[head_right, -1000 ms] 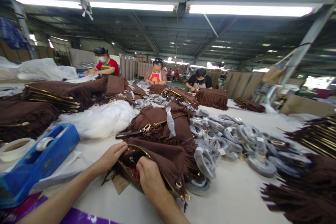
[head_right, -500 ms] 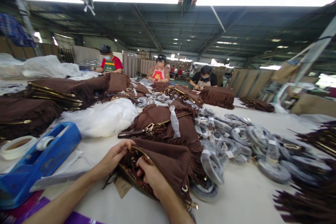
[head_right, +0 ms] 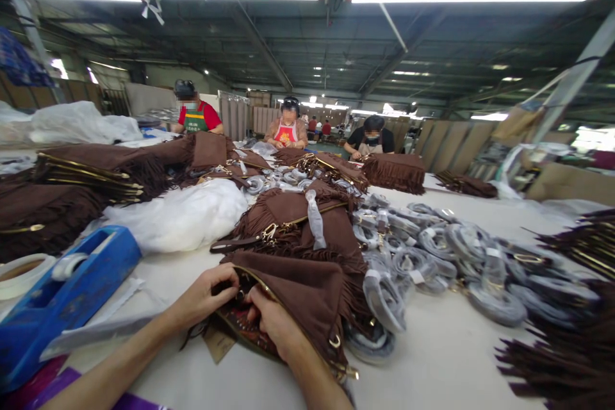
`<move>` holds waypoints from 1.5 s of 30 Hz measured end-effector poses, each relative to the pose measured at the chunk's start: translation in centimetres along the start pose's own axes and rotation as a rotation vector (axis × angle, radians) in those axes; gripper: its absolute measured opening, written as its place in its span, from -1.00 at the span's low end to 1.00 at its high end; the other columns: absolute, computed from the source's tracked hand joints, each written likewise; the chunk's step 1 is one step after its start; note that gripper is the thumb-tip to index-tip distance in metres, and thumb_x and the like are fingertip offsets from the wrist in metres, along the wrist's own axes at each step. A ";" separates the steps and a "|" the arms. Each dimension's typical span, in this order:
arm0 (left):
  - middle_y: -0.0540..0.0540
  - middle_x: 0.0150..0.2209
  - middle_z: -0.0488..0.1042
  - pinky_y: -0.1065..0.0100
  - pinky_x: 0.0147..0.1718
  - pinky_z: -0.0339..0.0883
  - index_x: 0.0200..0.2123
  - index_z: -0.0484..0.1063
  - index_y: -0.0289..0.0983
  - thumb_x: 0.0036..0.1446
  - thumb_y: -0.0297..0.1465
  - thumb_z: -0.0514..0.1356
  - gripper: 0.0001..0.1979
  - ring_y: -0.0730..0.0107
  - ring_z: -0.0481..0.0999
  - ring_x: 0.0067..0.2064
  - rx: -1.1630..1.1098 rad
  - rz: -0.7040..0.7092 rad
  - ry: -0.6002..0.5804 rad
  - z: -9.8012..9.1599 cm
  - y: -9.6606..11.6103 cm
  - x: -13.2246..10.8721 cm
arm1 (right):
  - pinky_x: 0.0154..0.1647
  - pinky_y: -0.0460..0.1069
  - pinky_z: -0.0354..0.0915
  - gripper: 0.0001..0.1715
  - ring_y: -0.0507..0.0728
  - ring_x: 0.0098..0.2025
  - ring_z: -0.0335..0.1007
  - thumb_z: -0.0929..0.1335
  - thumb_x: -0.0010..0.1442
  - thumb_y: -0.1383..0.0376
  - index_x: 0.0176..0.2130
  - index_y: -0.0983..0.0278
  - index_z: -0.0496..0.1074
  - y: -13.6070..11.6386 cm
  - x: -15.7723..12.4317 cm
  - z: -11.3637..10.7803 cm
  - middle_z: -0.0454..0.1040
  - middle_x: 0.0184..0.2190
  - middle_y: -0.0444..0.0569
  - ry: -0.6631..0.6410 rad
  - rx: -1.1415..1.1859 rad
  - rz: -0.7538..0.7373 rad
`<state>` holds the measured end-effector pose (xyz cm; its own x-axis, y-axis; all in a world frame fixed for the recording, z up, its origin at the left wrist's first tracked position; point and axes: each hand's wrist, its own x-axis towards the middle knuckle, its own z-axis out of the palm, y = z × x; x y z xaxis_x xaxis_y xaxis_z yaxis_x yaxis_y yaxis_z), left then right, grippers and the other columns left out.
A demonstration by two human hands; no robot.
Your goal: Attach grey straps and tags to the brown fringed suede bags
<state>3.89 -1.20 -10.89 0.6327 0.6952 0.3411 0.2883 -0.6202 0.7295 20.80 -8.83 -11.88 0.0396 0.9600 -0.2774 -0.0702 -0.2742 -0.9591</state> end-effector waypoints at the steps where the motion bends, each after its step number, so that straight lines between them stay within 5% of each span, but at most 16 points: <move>1: -0.04 -0.39 0.42 0.33 -0.23 0.28 -0.46 0.39 -0.25 -0.02 -0.48 0.08 -0.90 0.29 0.40 -0.28 0.000 0.010 -0.001 0.1 -0.2 0.0 | -0.65 -0.08 -0.33 -0.56 -0.10 -0.73 -0.25 0.28 0.16 -0.05 -0.42 0.27 0.40 0.0 0.0 0.0 0.22 -0.71 -0.28 -0.002 0.001 0.007; 6: -0.08 -0.25 0.48 0.29 -0.10 0.28 -0.34 0.50 -0.25 -0.06 -0.57 0.06 -0.74 0.27 0.44 -0.15 -0.085 0.073 -0.041 0.3 -1.1 0.2 | -0.65 -0.07 -0.27 -0.63 -0.08 -0.71 -0.23 0.26 0.16 0.02 -0.45 0.25 0.34 -0.2 -0.2 0.0 0.25 -0.67 -0.27 -0.002 -0.050 0.006; 11: -0.06 -0.28 0.48 0.32 -0.11 0.27 -0.45 0.55 -0.24 -0.03 -0.56 0.10 -0.78 0.29 0.44 -0.16 -0.159 0.027 -0.042 0.2 -1.4 0.2 | -0.45 -0.08 0.06 -0.77 0.00 -0.52 0.11 0.21 0.09 0.26 -0.57 0.24 0.23 -0.1 -0.4 -0.4 0.25 -0.58 -0.20 -0.038 -0.343 -0.246; 18: -0.07 -0.31 0.47 0.32 -0.17 0.28 -0.49 0.55 -0.25 -0.01 -0.51 0.14 -0.82 0.29 0.45 -0.21 -0.201 -0.037 0.002 0.3 -1.4 0.2 | -0.24 0.00 0.19 -0.73 0.13 -0.36 0.27 0.15 0.17 0.23 -0.48 0.23 0.29 1.0 -0.4 -0.5 0.33 -0.49 -0.11 0.083 -0.675 -0.409; 33: -0.07 -0.26 0.51 0.33 -0.10 0.30 -0.41 0.59 -0.24 -0.06 -0.49 0.17 -0.81 0.28 0.47 -0.16 -0.230 -0.038 -0.009 0.1 -1.9 0.5 | 0.10 0.12 0.21 -0.68 0.23 -0.15 0.46 0.22 0.26 0.26 -0.22 0.21 0.55 1.6 0.7 0.9 0.58 -0.27 -0.02 0.182 -0.685 -0.482; 42: -0.08 -0.31 0.43 0.32 -0.14 0.28 -0.51 0.42 -0.24 0.07 -0.39 0.13 -0.85 0.26 0.41 -0.19 -0.050 0.007 -0.015 0.3 -0.7 0.5 | 0.07 0.12 0.24 -0.72 0.24 -0.14 0.46 0.24 0.25 0.34 -0.22 0.24 0.53 1.3 0.1 1.0 0.56 -0.27 0.01 0.172 -0.700 -0.493; 45: -0.15 -0.09 0.44 0.24 0.04 0.21 -0.48 0.36 -0.22 0.13 -0.29 0.10 -0.81 0.16 0.37 0.01 -0.097 -0.029 -0.088 -0.5 0.1 0.0 | -0.06 0.04 0.30 -0.75 0.18 -0.22 0.45 0.24 0.23 0.38 -0.26 0.24 0.51 1.3 -0.9 1.0 0.55 -0.31 -0.02 0.204 -0.670 -0.553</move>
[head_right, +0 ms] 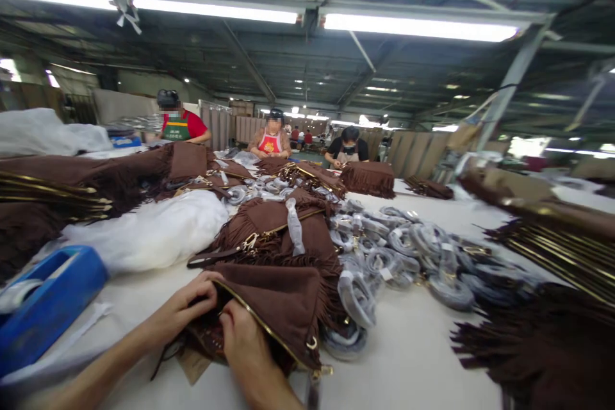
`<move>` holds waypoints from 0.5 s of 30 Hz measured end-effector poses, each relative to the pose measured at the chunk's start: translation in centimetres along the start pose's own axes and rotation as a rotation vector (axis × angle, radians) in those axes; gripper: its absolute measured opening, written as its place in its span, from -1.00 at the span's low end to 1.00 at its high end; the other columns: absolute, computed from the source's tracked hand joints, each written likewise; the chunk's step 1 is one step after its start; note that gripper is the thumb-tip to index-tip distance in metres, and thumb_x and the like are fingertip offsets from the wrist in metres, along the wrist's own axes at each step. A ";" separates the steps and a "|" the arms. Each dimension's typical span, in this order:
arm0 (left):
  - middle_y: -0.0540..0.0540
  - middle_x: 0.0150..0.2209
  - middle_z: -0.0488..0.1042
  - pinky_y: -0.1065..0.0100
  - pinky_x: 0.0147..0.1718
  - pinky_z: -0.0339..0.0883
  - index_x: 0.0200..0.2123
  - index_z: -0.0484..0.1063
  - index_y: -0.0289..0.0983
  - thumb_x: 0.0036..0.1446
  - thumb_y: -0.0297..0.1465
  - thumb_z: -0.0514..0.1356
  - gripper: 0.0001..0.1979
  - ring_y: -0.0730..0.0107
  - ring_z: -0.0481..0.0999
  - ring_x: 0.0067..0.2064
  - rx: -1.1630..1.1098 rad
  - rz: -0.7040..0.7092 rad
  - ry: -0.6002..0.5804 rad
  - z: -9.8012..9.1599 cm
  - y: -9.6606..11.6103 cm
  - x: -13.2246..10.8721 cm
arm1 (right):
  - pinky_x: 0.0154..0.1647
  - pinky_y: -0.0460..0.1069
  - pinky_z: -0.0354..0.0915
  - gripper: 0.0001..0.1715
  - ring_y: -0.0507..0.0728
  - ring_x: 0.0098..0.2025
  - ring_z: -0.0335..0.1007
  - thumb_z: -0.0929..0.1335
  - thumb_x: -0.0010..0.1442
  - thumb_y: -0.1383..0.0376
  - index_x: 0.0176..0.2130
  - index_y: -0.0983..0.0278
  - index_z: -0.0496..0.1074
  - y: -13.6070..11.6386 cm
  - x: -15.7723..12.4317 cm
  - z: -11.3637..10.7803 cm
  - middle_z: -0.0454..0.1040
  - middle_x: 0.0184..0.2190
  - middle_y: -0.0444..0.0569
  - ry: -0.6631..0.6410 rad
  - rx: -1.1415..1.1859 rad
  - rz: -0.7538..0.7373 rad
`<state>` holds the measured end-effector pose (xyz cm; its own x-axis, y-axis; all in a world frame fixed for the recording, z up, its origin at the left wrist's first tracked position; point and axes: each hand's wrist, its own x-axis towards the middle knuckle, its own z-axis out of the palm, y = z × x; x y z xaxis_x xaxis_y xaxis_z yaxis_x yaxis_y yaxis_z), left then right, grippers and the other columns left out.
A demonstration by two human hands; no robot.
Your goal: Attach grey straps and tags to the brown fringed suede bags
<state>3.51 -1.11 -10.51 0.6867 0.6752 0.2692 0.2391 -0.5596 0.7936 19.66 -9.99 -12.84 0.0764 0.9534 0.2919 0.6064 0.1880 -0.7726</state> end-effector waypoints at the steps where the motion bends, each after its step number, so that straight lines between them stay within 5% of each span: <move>1: -0.16 0.03 0.40 0.20 0.12 0.14 -0.47 0.35 -0.22 0.14 -0.26 0.10 -0.80 0.11 0.31 0.11 -0.023 -0.015 -0.038 -0.3 0.2 -0.2 | -0.12 0.00 0.31 -0.75 0.16 -0.25 0.45 0.25 0.23 0.40 -0.27 0.24 0.51 -0.3 -0.3 -0.1 0.54 -0.34 -0.04 0.021 0.027 -0.008; 4: -0.10 0.29 0.19 0.12 0.25 -0.03 -0.45 0.38 -0.19 0.12 -0.19 0.12 -0.78 0.02 0.08 0.30 -0.079 -0.048 -0.115 -0.8 0.5 -0.6 | -0.15 -0.08 0.30 -0.77 0.10 -0.25 0.45 0.29 0.19 0.43 -0.24 0.22 0.52 -1.3 -0.7 -0.4 0.55 -0.32 -0.10 0.068 0.162 -0.099; 8: -0.05 0.35 0.11 0.03 0.27 -0.10 -0.46 0.43 -0.17 0.10 -0.07 0.12 -0.68 -0.06 0.01 0.34 -0.068 -0.080 -0.114 -0.7 1.3 -0.4 | -0.15 -0.13 0.29 -0.81 0.06 -0.25 0.44 0.32 0.21 0.33 -0.28 0.20 0.56 -1.9 -0.5 -0.3 0.55 -0.34 -0.18 0.101 0.389 -0.202; 12: -0.11 0.23 0.32 0.08 0.21 0.04 -0.46 0.48 -0.15 0.01 -0.08 0.18 -0.72 -0.09 0.13 0.29 0.047 -0.091 -0.119 -0.7 4.9 2.3 | -0.20 -0.09 0.30 -0.85 0.09 -0.30 0.43 0.38 0.13 0.28 -0.38 0.19 0.59 -0.9 -0.1 0.4 0.52 -0.44 -0.20 0.081 0.509 0.016; 15: -0.12 -0.08 0.55 0.21 0.04 0.24 -0.39 0.49 -0.17 0.04 -0.14 0.12 -0.74 0.04 0.42 0.04 0.151 -0.009 -0.091 1.4 9.8 6.7 | -0.25 -0.07 0.32 -0.88 0.12 -0.32 0.44 0.42 0.03 0.31 -0.37 0.15 0.61 0.0 -0.1 1.3 0.52 -0.47 -0.20 -0.082 0.464 0.227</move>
<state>11.44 -2.72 -1.70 0.7415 0.6383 0.2066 0.3413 -0.6240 0.7030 18.60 -9.80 -13.64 0.0912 0.9942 0.0575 0.1654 0.0418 -0.9853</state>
